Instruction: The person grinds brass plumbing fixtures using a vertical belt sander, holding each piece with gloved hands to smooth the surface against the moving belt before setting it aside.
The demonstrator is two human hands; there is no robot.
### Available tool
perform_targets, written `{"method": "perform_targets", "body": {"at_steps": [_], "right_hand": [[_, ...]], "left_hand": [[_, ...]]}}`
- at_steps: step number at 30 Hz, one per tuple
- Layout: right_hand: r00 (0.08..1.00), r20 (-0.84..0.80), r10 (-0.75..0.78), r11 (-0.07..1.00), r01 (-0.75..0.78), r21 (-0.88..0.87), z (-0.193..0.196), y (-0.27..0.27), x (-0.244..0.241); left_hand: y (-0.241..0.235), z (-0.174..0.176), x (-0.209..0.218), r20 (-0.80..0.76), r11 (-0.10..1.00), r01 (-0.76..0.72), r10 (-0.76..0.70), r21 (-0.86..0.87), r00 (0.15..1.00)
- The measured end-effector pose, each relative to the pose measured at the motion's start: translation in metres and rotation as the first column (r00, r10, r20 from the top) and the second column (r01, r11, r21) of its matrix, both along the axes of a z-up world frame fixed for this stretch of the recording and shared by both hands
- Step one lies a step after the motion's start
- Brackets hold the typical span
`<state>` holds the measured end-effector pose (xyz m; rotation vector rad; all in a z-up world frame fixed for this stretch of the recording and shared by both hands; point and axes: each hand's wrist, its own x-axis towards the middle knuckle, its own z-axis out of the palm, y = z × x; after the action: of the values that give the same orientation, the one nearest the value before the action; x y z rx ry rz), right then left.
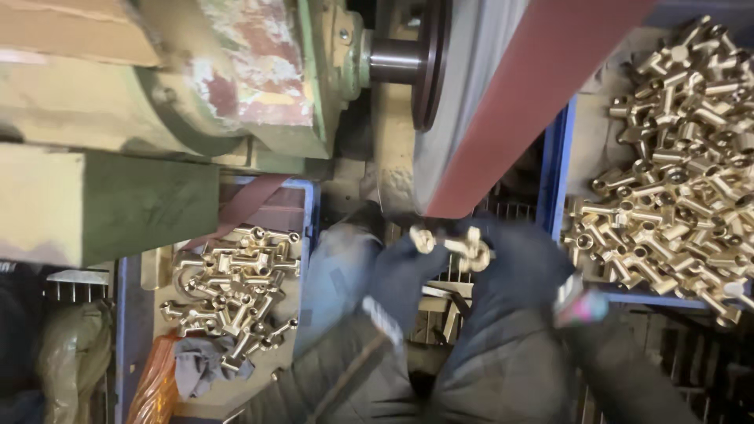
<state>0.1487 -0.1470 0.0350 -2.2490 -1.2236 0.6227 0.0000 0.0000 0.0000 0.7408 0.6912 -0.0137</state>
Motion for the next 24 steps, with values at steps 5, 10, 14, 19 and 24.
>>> {"method": "perform_targets", "body": {"at_steps": [5,10,14,19,24], "right_hand": [[0.992,0.089,-0.086,0.958,0.057,0.282,0.026,-0.017,-0.099],[0.866,-0.499,-0.037,0.940,0.200,0.277,-0.023,-0.002,-0.094],[0.541,-0.841,-0.021,0.889,0.395,0.232,-0.042,0.013,-0.083],[0.209,-0.977,-0.035,0.846,0.527,0.082,-0.038,0.029,-0.084],[-0.133,-0.977,-0.169,0.776,0.593,-0.215,-0.047,0.043,-0.057]], "left_hand": [[-0.013,0.080,-0.046,0.310,0.452,-0.202,-0.180,0.869,0.933],[0.021,0.069,-0.022,0.202,0.703,0.063,-0.287,0.708,0.936],[0.032,0.021,0.010,0.100,0.609,0.081,-0.257,0.789,0.961],[0.028,-0.040,0.004,-0.083,0.775,0.221,-0.214,0.592,0.973],[0.032,-0.101,0.018,-0.054,0.947,0.120,-0.109,0.297,0.993]]}}
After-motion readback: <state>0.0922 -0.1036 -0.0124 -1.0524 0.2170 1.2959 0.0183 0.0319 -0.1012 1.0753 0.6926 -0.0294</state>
